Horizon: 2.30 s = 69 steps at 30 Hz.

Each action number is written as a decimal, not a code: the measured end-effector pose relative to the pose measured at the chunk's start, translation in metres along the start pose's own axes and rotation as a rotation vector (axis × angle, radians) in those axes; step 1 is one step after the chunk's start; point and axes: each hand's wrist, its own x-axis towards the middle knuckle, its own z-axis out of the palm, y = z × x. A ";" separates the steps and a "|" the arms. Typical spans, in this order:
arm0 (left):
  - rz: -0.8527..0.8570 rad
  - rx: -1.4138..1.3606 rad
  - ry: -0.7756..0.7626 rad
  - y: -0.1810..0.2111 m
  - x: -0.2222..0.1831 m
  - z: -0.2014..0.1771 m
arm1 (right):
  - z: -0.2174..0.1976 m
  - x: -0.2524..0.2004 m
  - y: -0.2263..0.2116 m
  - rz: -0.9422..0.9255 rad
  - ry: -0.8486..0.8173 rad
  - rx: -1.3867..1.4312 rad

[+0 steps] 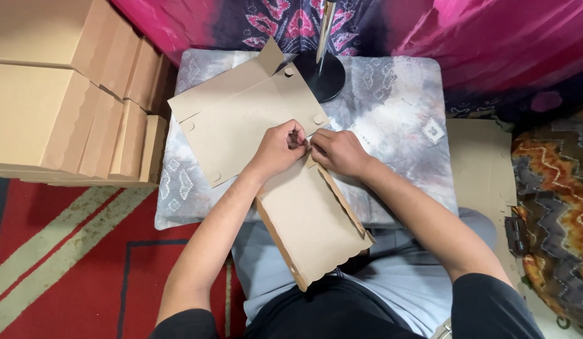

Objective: Manually folding and assembling a cardboard box from a flat pre-cut sheet.

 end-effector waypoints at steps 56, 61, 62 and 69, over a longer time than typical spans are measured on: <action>0.454 0.760 0.131 -0.007 0.002 0.011 | -0.044 -0.002 -0.033 0.145 -0.055 -0.071; 0.434 0.790 0.176 -0.009 0.002 0.012 | -0.027 -0.011 -0.019 0.124 -0.072 -0.152; 0.419 0.781 0.181 -0.008 0.002 0.012 | -0.027 -0.012 -0.020 0.116 -0.073 -0.162; 0.401 0.740 0.200 -0.010 0.002 0.013 | -0.035 -0.020 -0.022 0.070 -0.112 -0.131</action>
